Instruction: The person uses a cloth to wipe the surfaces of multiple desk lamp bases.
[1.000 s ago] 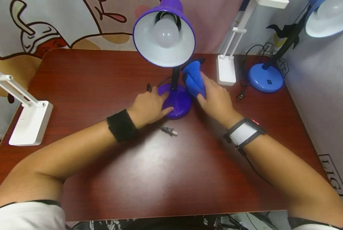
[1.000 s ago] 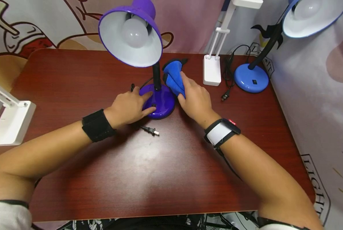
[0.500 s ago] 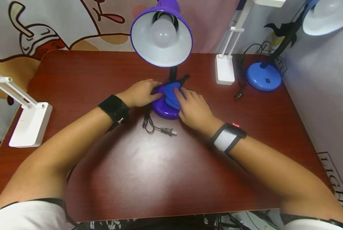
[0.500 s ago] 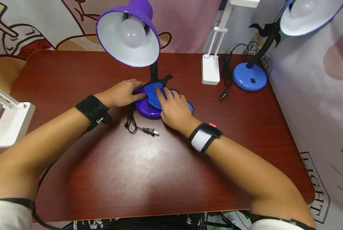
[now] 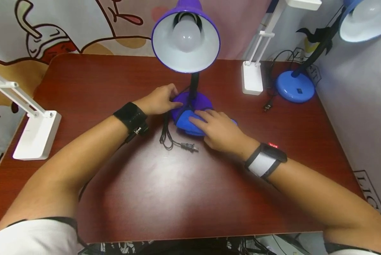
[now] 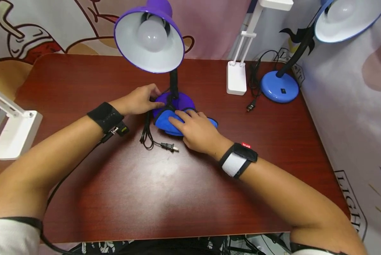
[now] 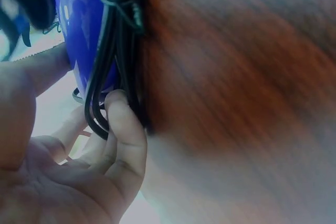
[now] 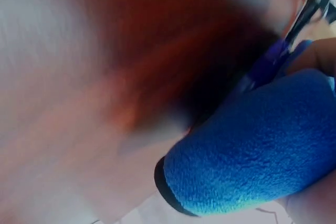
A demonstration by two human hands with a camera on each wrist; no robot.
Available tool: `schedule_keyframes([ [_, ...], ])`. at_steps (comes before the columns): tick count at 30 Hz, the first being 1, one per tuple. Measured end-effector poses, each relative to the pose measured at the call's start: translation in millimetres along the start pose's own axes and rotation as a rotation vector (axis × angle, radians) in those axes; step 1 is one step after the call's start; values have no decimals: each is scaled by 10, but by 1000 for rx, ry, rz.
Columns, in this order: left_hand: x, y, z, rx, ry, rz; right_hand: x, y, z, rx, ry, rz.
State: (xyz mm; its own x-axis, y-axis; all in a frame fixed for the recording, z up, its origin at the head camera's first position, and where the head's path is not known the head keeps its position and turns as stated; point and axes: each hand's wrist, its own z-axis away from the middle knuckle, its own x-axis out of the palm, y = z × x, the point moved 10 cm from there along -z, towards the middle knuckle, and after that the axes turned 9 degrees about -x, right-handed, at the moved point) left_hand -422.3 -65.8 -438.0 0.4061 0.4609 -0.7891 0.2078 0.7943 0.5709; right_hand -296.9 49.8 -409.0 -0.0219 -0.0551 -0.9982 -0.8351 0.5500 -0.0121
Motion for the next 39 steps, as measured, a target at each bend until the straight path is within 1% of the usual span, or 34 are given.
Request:
schedule_keyframes([
  [2,-6,-1,-12,2,-8,-1,5,-44,-1,-11,-1,35],
  [3,-11,-4,-15,2,-13,0,6,-33,-14,-4,4,56],
  [6,-12,-27,-12,-14,-32,17,13,82,-60,44,22,97],
  [8,-4,-41,-11,-24,-40,26,19,137,-66,61,18,104],
  [10,7,-52,-13,-35,-45,34,27,115,-45,45,12,105],
  [14,24,-67,-18,-47,-56,48,46,-66,25,-31,10,118],
  [15,27,-69,-17,-49,-59,53,52,-94,37,-40,14,123],
  [17,34,-73,-18,-51,-59,58,48,-77,55,-25,31,106],
  [18,36,-71,-19,-48,-57,56,35,-28,66,-1,48,87],
  [20,40,-65,-18,-43,-54,55,10,162,103,95,82,15],
  [23,50,-66,-17,-42,-60,59,-26,591,190,311,158,-151],
  [25,54,-79,-13,-51,-70,69,-33,864,222,447,204,-238],
  [27,55,-101,-13,-63,-78,74,-34,1062,193,538,225,-298],
  [29,53,-119,-16,-72,-85,77,-18,1167,112,587,196,-334],
  [32,49,-135,-24,-81,-91,81,16,1149,-27,598,109,-358],
  [35,47,-124,-27,-84,-89,84,47,979,-56,579,12,-349],
  [37,49,-98,-29,-78,-85,81,54,830,13,566,-38,-342],
  [39,47,-63,-30,-65,-79,78,63,694,122,558,-86,-340],
])
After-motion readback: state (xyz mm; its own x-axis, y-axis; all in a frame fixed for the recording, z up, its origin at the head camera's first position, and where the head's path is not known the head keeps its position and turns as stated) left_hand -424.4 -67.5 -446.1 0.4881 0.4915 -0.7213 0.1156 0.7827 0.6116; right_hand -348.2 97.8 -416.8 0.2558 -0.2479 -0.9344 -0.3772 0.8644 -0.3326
